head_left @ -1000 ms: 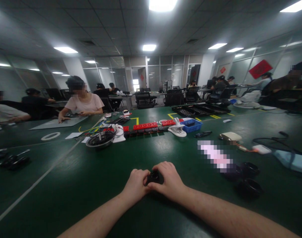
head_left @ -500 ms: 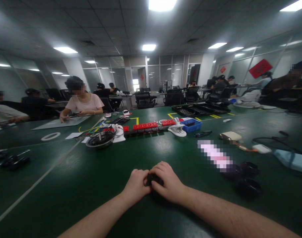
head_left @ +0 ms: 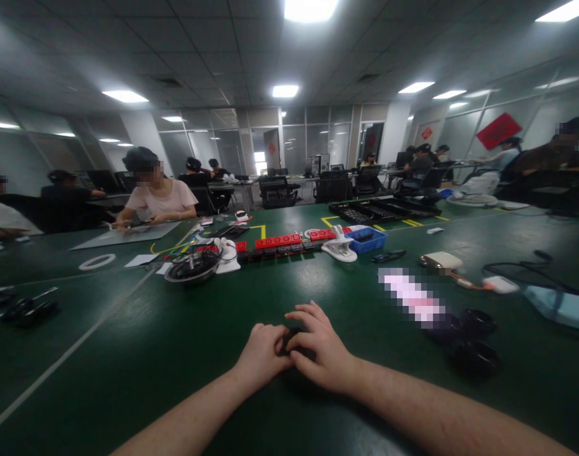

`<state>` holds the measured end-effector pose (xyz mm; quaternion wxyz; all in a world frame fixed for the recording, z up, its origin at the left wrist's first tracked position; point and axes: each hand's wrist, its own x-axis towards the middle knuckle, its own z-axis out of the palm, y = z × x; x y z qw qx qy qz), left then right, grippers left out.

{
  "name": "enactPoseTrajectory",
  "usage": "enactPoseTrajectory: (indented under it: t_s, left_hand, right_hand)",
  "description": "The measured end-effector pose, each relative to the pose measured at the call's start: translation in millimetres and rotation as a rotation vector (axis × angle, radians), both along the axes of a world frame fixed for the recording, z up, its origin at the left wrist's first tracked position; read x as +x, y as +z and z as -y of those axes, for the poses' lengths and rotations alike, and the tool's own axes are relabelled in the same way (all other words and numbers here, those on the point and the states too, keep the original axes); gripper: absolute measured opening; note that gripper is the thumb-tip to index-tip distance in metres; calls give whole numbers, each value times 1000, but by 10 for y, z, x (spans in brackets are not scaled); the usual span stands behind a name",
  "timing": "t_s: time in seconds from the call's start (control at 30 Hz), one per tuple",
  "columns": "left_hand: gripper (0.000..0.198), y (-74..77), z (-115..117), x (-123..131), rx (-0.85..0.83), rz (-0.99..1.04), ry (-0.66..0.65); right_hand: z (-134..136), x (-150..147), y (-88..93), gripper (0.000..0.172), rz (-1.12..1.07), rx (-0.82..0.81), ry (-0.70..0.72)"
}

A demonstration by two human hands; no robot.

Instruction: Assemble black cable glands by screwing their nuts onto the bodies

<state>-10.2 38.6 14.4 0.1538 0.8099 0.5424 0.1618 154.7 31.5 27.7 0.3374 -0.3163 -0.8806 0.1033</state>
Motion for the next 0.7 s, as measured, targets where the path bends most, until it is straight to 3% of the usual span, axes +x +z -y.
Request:
enactPoseTrajectory:
  t_s: [0.23,0.7]
  left_hand:
    - [25,21,-10,4,6,0,79]
    - [33,-10,-8,-8,36,7,60]
  right_hand:
    - [-38,-7,-29,14,9,29,-118]
    - [-130,-5,-76,18,83,8,-309]
